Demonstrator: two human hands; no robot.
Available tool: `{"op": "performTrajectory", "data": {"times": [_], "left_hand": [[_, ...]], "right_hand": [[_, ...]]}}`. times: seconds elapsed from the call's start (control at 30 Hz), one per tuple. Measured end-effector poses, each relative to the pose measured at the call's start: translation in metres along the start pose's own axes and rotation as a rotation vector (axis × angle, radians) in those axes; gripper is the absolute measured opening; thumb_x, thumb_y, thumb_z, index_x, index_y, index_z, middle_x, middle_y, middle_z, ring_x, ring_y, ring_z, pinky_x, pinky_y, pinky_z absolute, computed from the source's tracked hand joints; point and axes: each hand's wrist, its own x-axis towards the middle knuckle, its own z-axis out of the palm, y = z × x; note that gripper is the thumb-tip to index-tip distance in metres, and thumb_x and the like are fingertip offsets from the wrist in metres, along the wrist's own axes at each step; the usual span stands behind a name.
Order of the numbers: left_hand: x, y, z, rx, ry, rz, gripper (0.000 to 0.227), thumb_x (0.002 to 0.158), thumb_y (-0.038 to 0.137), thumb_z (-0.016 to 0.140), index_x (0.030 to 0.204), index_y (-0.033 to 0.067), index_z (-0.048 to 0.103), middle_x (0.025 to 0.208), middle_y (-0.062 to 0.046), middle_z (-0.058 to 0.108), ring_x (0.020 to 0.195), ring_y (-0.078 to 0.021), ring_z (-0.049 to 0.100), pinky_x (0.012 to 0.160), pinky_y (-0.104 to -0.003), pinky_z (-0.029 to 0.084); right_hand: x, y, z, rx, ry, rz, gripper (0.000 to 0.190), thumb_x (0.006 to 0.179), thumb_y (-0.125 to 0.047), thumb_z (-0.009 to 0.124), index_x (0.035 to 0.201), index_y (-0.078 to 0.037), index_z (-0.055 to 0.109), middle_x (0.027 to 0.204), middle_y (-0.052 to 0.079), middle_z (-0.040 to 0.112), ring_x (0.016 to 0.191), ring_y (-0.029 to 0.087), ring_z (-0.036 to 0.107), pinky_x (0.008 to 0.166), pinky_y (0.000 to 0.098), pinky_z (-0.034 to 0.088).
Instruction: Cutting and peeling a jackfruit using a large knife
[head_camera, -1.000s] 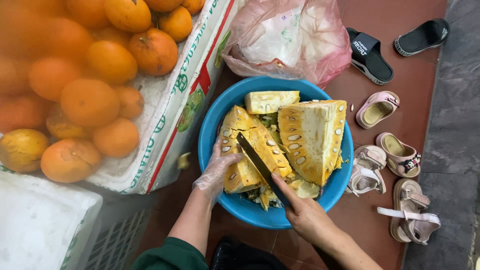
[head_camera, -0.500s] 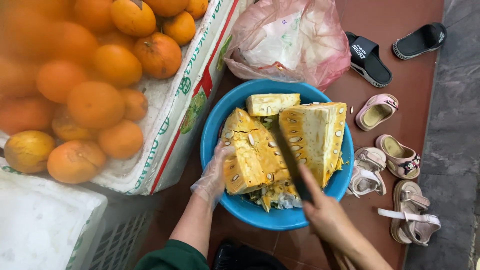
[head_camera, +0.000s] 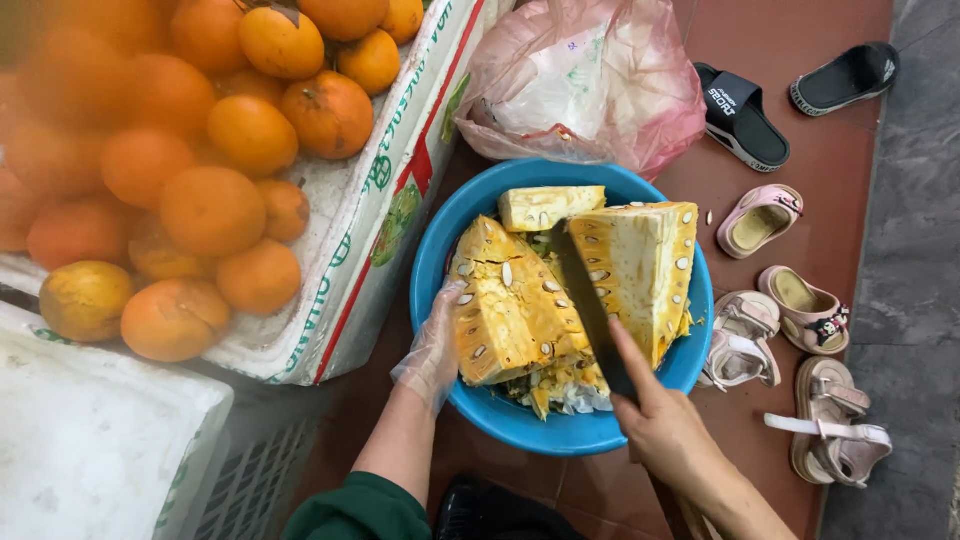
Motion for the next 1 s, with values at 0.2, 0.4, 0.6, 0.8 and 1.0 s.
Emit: {"op": "performTrajectory", "data": {"times": [0.2, 0.4, 0.6, 0.8, 1.0], "left_hand": [[0.044, -0.02, -0.012, -0.105, -0.007, 0.014, 0.06, 0.078, 0.047, 0.067, 0.13, 0.0176, 0.067, 0.104, -0.016, 0.074, 0.094, -0.0328, 0.072, 0.081, -0.047, 0.058], [0.0, -0.002, -0.002, 0.054, -0.053, 0.023, 0.083, 0.076, 0.051, 0.058, 0.154, 0.0253, 0.052, 0.135, -0.016, 0.068, 0.121, -0.0335, 0.066, 0.098, -0.048, 0.054], [-0.014, 0.002, 0.006, 0.061, 0.014, 0.011, 0.068, 0.081, 0.05, 0.059, 0.143, 0.0236, 0.063, 0.125, -0.017, 0.074, 0.112, -0.0336, 0.071, 0.093, -0.047, 0.057], [-0.023, 0.01, 0.002, 0.309, -0.017, 0.024, 0.087, 0.075, 0.062, 0.052, 0.156, 0.0302, 0.039, 0.149, -0.013, 0.047, 0.136, -0.0349, 0.046, 0.108, -0.056, 0.037], [0.022, -0.013, 0.002, 0.353, -0.078, 0.093, 0.127, 0.067, 0.033, 0.075, 0.168, 0.0396, -0.002, 0.174, -0.01, 0.022, 0.158, -0.0346, 0.028, 0.127, -0.057, 0.024]], "right_hand": [[0.024, 0.048, 0.038, -0.289, -0.128, -0.092, 0.091, 0.095, -0.028, 0.051, 0.159, -0.075, 0.006, 0.096, 0.011, 0.078, 0.075, 0.021, 0.074, 0.076, 0.031, 0.064], [0.019, 0.039, -0.009, 0.138, 0.083, -0.102, 0.095, 0.089, -0.012, 0.058, 0.163, -0.059, 0.021, 0.117, 0.007, 0.054, 0.067, 0.029, 0.072, 0.067, 0.0397, 0.062], [0.012, 0.014, 0.003, -0.038, -0.089, -0.264, 0.095, 0.091, -0.013, 0.058, 0.163, -0.058, 0.016, 0.167, -0.009, 0.036, 0.114, 0.017, 0.047, 0.1, 0.031, 0.037], [0.001, -0.013, -0.009, -0.065, -0.009, -0.106, 0.089, 0.101, -0.019, 0.047, 0.167, -0.059, 0.003, 0.104, 0.015, 0.065, 0.064, 0.02, 0.063, 0.06, 0.0308, 0.057], [-0.017, 0.018, -0.027, 0.074, 0.135, -0.036, 0.09, 0.095, -0.021, 0.055, 0.167, -0.058, 0.018, 0.071, 0.019, 0.075, 0.065, 0.031, 0.073, 0.074, 0.0393, 0.055]]}}
